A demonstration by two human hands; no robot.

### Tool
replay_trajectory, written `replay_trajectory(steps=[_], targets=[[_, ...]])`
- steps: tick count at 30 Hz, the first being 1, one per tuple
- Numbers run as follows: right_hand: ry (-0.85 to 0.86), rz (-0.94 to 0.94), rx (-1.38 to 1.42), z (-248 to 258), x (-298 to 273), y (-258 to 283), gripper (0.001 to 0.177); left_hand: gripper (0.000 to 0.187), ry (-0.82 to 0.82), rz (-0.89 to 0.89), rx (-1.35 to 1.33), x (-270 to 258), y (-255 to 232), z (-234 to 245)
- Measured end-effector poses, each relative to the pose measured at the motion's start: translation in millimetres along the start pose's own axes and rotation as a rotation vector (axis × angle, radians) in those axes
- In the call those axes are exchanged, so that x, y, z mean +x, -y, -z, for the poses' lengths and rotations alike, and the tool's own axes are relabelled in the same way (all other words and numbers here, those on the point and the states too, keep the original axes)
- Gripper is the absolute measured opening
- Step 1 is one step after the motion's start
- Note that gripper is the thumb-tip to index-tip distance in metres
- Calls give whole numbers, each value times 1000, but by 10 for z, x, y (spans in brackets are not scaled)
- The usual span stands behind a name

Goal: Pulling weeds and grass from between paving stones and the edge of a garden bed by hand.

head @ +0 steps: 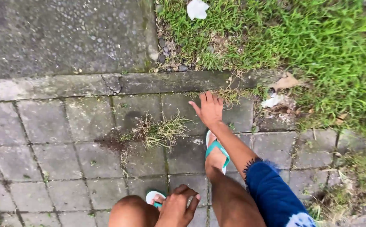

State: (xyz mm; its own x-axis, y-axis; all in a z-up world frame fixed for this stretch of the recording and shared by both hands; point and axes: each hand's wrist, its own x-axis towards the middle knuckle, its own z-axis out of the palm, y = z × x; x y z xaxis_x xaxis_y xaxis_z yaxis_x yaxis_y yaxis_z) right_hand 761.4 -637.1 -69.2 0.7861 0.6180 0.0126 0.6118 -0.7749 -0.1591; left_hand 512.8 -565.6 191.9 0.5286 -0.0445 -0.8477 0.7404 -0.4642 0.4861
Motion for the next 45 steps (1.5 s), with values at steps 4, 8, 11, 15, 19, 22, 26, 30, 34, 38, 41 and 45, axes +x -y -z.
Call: replay_trajectory(steps=[4, 8, 11, 15, 19, 22, 26, 30, 34, 38, 41, 45], targets=[[-223, -33, -48, -169, 149, 169, 51, 29, -150, -108, 13, 225, 197, 113], [-209, -119, -54, -314, 112, 250, 46, 28, -213, -159, 99, 381, 367, 159], [-199, -144, -8, -445, 140, 314, 27, 30, -232, -179, 155, 471, 429, 216], [-186, -136, 107, -567, 158, 371, 13, 30, -201, -185, 177, 459, 488, 292], [-141, -174, 153, -433, 205, 398, 9, 36, -201, -111, 324, 460, 899, -69], [-102, -217, 39, -446, 219, 412, 44, 30, -117, -126, 291, 403, 949, -200], [-102, -215, 150, -531, 148, 297, 22, 30, -4, -45, 211, 456, 962, -246], [-239, -311, -42, -478, 73, -108, 23, 28, -54, -1, 234, 555, 946, -209], [-478, -441, 95, -137, 4, -615, 14, 29, -32, 21, 192, 546, 851, -144], [-197, -501, 70, 112, -68, -519, 32, 31, 1, 48, 199, 552, 818, -152], [-17, -351, -51, 125, -36, -189, 60, 33, 55, 95, 215, 547, 751, -102], [15, -219, -138, -176, 40, 0, 48, 36, 0, 58, 270, 583, 971, -223]])
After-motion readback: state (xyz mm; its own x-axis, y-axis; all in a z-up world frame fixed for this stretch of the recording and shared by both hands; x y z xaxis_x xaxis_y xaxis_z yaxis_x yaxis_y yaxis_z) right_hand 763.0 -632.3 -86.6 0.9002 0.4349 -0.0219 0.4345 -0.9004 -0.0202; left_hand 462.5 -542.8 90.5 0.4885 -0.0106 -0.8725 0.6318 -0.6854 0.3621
